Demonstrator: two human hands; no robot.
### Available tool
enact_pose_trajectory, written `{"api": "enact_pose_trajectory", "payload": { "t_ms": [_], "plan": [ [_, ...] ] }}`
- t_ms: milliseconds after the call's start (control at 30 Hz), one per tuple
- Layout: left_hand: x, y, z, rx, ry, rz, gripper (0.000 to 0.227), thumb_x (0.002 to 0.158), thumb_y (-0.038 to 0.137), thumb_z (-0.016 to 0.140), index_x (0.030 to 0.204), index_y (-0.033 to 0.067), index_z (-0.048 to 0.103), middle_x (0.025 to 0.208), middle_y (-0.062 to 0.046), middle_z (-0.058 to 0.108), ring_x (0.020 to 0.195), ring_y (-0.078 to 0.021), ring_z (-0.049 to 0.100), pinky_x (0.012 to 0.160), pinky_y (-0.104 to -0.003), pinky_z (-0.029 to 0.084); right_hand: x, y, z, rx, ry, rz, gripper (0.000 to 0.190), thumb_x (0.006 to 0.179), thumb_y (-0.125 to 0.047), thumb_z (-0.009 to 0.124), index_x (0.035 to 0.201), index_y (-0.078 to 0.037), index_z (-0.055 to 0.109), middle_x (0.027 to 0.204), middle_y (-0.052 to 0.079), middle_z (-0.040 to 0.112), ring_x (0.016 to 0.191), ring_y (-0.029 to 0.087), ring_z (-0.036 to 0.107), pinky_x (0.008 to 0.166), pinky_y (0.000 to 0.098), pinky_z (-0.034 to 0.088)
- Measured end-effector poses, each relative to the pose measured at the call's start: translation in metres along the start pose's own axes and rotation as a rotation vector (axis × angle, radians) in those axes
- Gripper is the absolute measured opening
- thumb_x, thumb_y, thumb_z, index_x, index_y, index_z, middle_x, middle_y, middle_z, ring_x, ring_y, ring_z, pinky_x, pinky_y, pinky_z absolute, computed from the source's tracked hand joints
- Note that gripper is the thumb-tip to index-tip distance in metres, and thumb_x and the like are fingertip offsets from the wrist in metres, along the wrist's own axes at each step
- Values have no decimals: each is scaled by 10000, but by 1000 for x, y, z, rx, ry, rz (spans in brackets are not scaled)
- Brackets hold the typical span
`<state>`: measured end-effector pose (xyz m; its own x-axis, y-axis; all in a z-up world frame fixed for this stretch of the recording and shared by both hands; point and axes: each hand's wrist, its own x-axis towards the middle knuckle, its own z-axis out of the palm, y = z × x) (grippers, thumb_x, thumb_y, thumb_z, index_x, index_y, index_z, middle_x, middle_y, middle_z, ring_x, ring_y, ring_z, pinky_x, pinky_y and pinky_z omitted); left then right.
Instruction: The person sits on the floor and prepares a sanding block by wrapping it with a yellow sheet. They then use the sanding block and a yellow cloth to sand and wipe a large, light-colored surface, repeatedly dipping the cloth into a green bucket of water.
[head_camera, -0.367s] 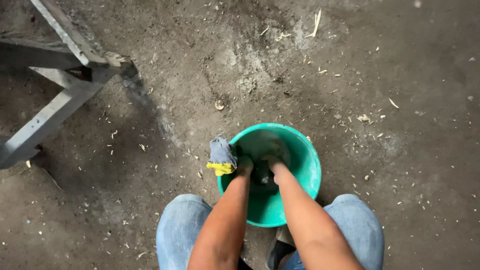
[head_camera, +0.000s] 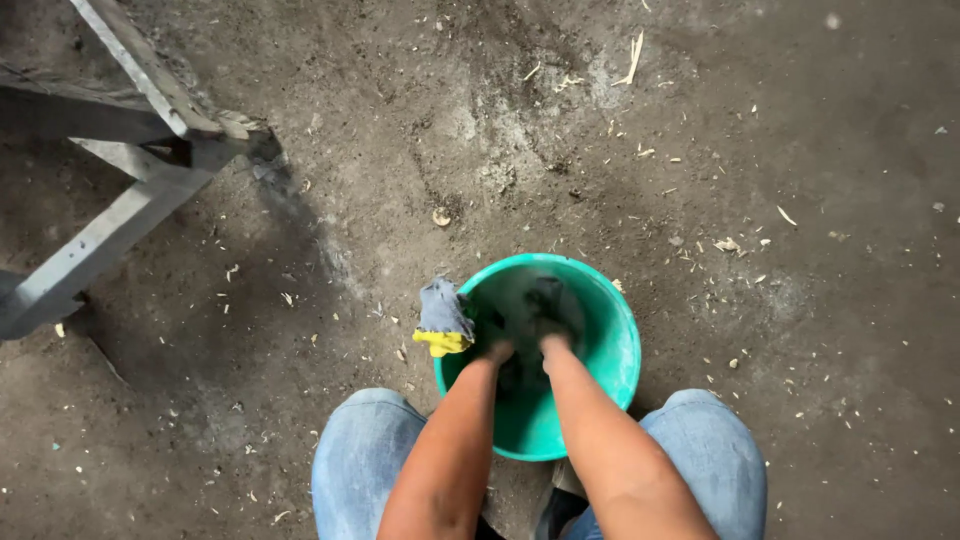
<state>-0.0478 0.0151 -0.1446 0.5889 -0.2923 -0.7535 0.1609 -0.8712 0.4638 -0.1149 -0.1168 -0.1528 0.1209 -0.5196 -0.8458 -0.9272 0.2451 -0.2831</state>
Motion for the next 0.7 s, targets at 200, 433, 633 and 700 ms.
{"api": "enact_pose_trajectory", "payload": {
  "t_ms": [200,433,633,700],
  "plan": [
    [-35,45,-34,-118,0,-142,644,910,437,560,1460,105,518,1480,-203,506,1354,-353,485,1103,-440,398,-43,-27,-10,192,-76,-10,541,906,-285,591,1411,-90,590,1369,106,648,1200,307,618,986,428,487],
    [-58,83,-69,-354,-235,-250,581,640,354,867,1078,-24,805,936,-119,778,717,-217,713,654,-330,576,-100,-67,-30,732,-332,198,513,873,-452,682,1299,-166,675,1181,96,705,1003,289,653,873,460,536],
    [-136,185,-207,-616,-209,-177,459,631,150,842,1011,-66,702,841,-126,730,681,-246,693,584,-400,565,-178,-127,-72,738,-605,370,763,840,-806,488,1131,-138,714,964,89,735,821,284,686,700,449,559],
    [-153,197,-239,-706,-204,-48,443,642,101,836,1038,-31,687,893,-114,731,728,-226,692,632,-379,577,-214,-155,-94,707,-427,359,697,878,-757,480,1140,-152,708,959,71,747,826,261,701,713,436,565]
  ]
}}
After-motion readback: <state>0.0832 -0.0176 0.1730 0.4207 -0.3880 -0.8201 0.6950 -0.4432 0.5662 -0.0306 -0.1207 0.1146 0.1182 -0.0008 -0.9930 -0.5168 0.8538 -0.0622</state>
